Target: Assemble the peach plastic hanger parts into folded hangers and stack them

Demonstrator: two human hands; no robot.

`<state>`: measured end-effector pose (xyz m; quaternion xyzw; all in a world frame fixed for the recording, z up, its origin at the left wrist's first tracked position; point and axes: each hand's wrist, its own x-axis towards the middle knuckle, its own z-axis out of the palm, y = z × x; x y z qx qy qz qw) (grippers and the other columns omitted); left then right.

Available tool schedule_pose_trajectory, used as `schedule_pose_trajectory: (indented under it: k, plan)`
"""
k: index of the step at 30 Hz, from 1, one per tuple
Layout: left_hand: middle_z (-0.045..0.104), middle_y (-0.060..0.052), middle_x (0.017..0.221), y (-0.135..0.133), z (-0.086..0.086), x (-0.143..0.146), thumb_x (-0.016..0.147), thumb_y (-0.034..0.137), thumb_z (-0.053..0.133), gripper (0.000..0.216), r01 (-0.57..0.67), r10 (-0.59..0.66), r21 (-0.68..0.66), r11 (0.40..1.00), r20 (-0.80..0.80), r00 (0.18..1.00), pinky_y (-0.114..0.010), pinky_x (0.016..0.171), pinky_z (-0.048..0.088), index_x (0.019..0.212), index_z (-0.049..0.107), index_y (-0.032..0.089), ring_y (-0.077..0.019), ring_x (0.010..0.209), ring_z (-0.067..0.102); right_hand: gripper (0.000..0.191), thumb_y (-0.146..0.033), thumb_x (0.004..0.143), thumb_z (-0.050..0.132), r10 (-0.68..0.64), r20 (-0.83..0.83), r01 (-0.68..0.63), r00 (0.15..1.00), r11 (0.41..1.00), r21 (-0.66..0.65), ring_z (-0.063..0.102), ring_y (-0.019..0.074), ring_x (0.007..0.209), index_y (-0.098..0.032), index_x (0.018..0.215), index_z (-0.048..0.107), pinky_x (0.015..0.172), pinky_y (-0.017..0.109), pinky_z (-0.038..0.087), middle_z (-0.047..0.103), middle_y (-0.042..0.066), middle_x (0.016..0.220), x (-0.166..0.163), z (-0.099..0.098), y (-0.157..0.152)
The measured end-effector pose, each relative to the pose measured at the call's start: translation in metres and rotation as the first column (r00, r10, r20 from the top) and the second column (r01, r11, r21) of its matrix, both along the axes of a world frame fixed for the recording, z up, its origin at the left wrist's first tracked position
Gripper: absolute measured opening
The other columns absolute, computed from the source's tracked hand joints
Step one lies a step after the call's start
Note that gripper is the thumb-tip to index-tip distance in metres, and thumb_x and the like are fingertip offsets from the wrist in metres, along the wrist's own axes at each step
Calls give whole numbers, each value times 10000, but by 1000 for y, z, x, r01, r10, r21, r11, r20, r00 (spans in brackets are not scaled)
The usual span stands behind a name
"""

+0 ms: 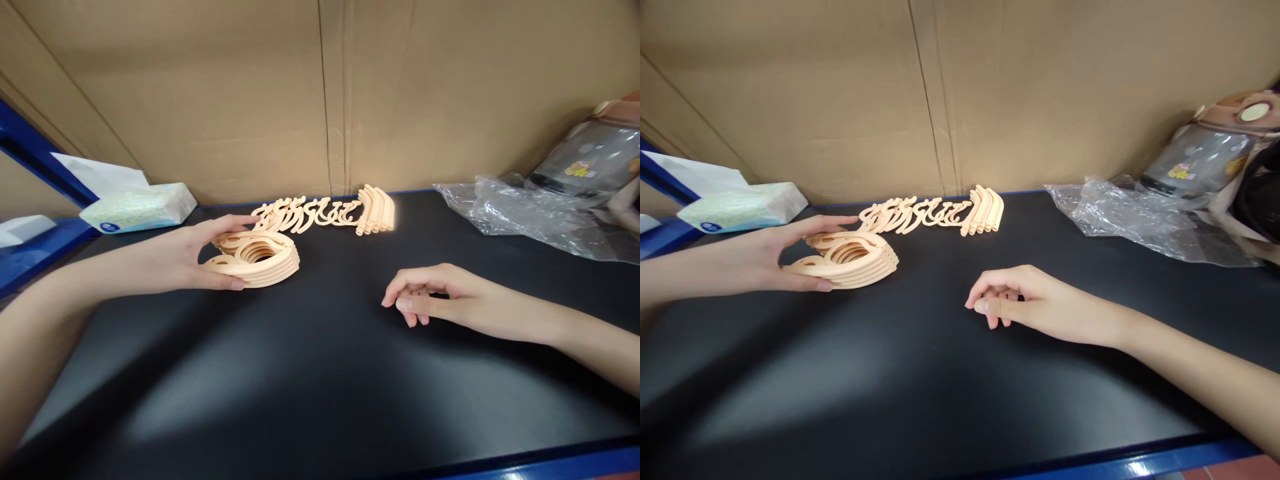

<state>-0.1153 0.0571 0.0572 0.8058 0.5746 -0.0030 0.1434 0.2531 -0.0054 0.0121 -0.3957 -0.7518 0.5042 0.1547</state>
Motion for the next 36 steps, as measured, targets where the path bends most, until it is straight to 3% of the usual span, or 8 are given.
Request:
schedule_pose_trajectory:
  k: [6,21,30,36]
  plan:
    - [439,0,1453,0,-2,-2,678,636,661,940,56,-56,-9,998,6,998,-315,1030,395,1472,266,325,-255,1199,538,325,-487,944,498,-2,-14,2,1000,1000,-2,553,131,710,-199,996,642,653,267,405,602,-4,751,-1,1,-1]
    - [455,10,1438,1,-3,-2,683,630,669,960,27,-28,-30,999,-19,999,-306,1002,408,1482,217,349,-251,1182,549,343,-493,939,491,1,0,-1,1000,1000,10,562,138,712,-192,999,645,656,274,419,611,8,761,-1,2,0]
    - [508,15,1398,2,0,-6,662,549,689,1015,15,-14,12,1000,-134,991,-299,942,428,1502,152,357,-264,1128,582,325,-493,945,494,1,4,-1,1000,1000,-1,559,134,722,-210,1002,643,665,271,411,607,-6,761,1,0,0]
    - [548,18,1348,1,2,-5,685,536,685,965,2,-1,2,1000,-170,986,-273,871,442,1497,195,358,-244,1012,624,336,-502,939,501,-9,3,9,1000,1000,-8,555,131,715,-204,996,646,661,269,411,605,-5,759,0,0,0]
